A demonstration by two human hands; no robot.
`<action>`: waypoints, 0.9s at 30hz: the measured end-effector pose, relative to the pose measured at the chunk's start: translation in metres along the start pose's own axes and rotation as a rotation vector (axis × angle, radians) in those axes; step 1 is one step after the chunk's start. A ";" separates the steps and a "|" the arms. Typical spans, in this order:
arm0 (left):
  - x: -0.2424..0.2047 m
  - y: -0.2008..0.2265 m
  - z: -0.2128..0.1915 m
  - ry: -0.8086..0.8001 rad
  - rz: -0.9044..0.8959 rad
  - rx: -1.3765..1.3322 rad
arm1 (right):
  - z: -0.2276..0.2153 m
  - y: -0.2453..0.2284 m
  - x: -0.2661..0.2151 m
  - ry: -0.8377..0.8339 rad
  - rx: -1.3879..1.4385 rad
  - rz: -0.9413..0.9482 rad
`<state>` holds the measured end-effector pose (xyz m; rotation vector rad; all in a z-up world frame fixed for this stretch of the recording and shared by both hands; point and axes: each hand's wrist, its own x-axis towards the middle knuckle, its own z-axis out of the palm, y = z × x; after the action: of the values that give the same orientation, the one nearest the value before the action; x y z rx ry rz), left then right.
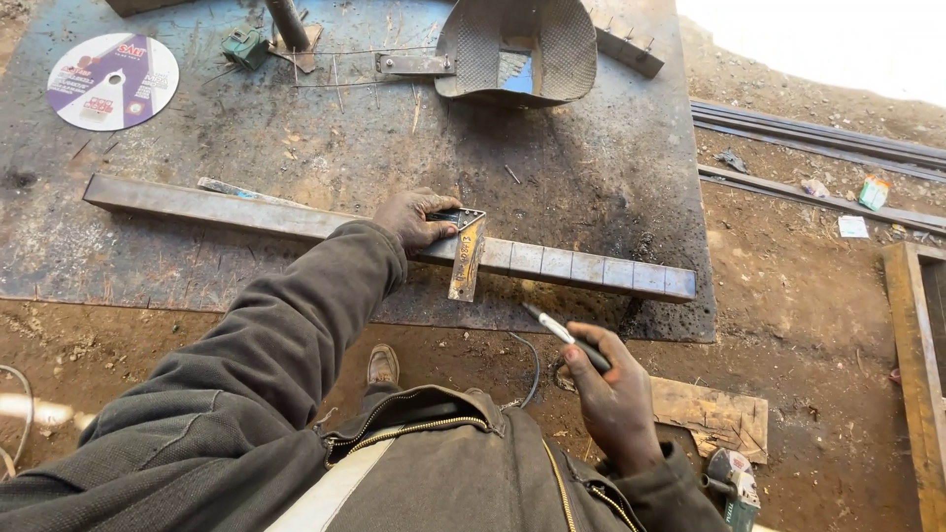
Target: The person uses a try square and a marker to draw measurement lines on a long metal bar. They repeatedly reposition the try square along the bar to mark evenly spaced intervals.
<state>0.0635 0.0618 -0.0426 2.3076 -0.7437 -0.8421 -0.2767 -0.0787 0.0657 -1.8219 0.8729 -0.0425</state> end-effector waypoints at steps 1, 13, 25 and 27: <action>0.012 -0.019 0.011 0.002 -0.002 -0.004 | 0.005 -0.008 0.006 -0.003 -0.004 -0.001; 0.043 -0.058 0.043 0.235 0.344 -0.095 | 0.063 -0.027 0.094 0.106 -0.284 -0.426; 0.033 -0.047 0.039 0.219 0.305 -0.075 | 0.046 -0.065 0.068 0.006 -0.397 -0.180; 0.033 -0.048 0.039 0.219 0.289 -0.056 | 0.051 -0.062 0.075 0.088 -0.298 -0.215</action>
<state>0.0714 0.0606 -0.1120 2.1320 -0.9131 -0.4662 -0.1665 -0.0709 0.0676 -2.2031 0.7720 -0.1357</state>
